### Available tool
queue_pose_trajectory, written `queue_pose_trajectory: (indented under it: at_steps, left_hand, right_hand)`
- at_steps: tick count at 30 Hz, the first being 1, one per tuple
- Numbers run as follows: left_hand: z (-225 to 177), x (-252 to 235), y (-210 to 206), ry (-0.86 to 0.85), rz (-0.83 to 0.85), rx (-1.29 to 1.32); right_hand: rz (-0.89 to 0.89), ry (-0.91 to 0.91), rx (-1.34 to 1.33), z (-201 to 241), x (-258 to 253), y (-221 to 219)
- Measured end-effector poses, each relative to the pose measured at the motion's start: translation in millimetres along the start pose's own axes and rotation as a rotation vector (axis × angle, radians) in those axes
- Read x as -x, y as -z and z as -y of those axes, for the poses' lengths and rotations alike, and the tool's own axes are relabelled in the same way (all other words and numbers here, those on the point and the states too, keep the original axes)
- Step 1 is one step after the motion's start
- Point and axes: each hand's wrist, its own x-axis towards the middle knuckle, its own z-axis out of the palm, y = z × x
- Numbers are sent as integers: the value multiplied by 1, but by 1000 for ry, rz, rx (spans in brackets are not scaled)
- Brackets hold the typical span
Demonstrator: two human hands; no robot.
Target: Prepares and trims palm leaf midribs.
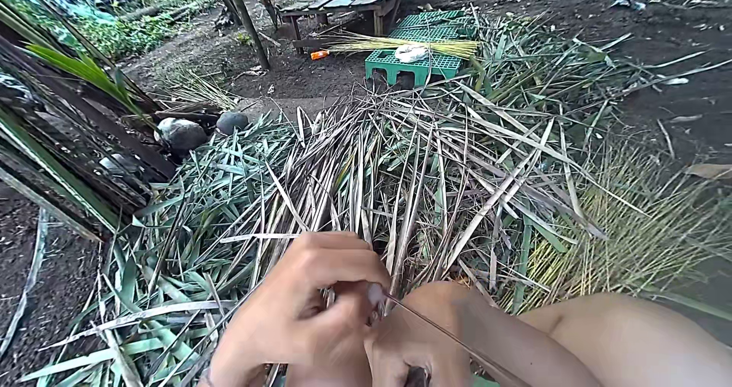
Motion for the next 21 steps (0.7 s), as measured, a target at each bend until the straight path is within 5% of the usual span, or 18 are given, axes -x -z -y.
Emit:
queue_pose_trajectory:
  at_steps: [3,6,9,21]
  left_hand:
    - [-22,13,8,41,-244,-77]
    - [-57,34,5,138,-336,-283]
    - [-71,46,-4,206,-292,-396]
    - [-34,72,-11,257,-182,-435]
  right_hand:
    - [-19,14,15,-4,6,10]
    - [-221,157,-10,-19,20,34]
    - [-405,222,-182,-22,26,52]
    - [-440,250,-240,-14,30,47]
